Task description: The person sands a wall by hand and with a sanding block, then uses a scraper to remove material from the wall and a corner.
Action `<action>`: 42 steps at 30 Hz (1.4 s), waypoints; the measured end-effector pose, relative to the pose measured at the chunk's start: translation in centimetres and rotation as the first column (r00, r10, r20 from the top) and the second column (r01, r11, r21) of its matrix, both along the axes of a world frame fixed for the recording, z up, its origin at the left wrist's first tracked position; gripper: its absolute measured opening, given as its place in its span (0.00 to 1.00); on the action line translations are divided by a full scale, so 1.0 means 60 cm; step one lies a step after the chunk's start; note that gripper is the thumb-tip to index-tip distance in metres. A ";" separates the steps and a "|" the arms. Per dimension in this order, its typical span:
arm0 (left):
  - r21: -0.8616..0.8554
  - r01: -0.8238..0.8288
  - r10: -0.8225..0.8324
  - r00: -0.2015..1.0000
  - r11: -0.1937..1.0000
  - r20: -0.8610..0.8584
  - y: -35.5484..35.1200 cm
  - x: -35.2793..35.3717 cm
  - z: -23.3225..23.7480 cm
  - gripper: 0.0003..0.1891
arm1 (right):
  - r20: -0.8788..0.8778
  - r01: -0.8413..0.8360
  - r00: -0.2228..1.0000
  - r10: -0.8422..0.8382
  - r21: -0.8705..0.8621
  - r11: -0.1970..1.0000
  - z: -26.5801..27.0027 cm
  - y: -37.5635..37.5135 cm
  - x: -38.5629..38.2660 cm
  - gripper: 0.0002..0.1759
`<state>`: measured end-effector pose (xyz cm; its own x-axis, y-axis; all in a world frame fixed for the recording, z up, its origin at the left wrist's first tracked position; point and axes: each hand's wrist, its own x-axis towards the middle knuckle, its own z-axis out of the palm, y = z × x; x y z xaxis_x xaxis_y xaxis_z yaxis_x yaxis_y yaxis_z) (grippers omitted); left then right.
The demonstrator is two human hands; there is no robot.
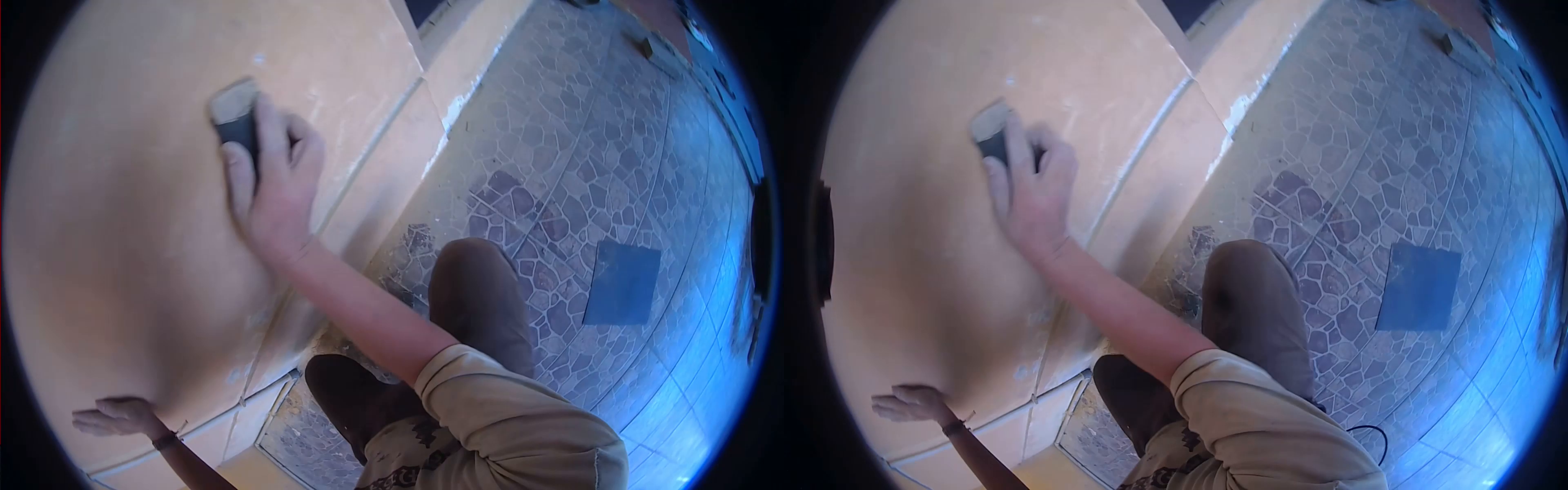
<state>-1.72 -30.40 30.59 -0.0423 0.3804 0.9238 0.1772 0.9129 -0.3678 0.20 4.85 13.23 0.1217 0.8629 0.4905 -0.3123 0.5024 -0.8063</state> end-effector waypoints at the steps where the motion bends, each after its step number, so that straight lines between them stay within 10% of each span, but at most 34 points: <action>1: 0.025 -0.012 0.012 1.000 1.000 0.023 0.010 -0.002 -0.012 0.36 | 0.028 0.000 1.000 0.000 -0.026 1.000 -0.007 -0.005 0.002 0.37; 6: 0.053 -0.103 0.099 0.992 0.993 0.082 0.021 0.000 -0.071 0.41 | -0.088 0.001 0.996 -0.005 -0.047 0.999 -0.033 -0.002 -0.007 0.37; 13: 0.050 -0.147 0.142 0.986 0.988 0.091 0.009 -0.007 -0.076 0.43 | -0.154 -0.108 0.988 0.003 -0.676 0.729 -0.226 -0.042 0.056 0.25; 18: 0.094 -0.170 0.164 0.984 0.981 0.071 0.054 -0.005 -0.102 0.45 | 0.163 -0.034 0.955 0.248 -0.770 0.637 -0.382 -0.162 0.035 0.24; 20: 0.134 -0.178 0.163 0.980 0.975 0.113 0.055 -0.009 -0.113 0.45 | 0.239 0.138 0.963 0.125 -0.835 0.533 -0.386 -0.008 0.002 0.25; 23: 0.119 -0.168 0.153 0.980 0.979 0.127 0.056 -0.018 -0.122 0.45 | 0.214 0.234 0.972 -0.103 -0.801 0.551 -0.483 0.239 -0.007 0.24; 30: 0.142 -0.156 0.137 0.981 0.977 0.136 0.046 -0.017 -0.125 0.44 | 0.318 0.236 0.948 0.029 -0.759 0.606 -0.414 -0.015 -0.002 0.21; 38: 0.129 -0.074 0.052 0.984 0.989 0.170 0.029 -0.023 -0.130 0.44 | 0.527 0.417 0.850 0.007 -0.680 0.603 -0.558 0.160 -0.011 0.22; 42: 0.135 -0.025 0.001 0.984 0.991 0.178 0.021 -0.031 -0.131 0.44 | 0.289 0.156 0.945 0.155 -0.813 0.562 -0.471 0.034 0.023 0.21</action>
<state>-3.58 -29.16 22.75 -0.2136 0.2499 0.9444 0.2161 0.9549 -0.2038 1.59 6.89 -15.01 0.1081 0.9021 -0.4177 0.0160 -0.4217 -0.9066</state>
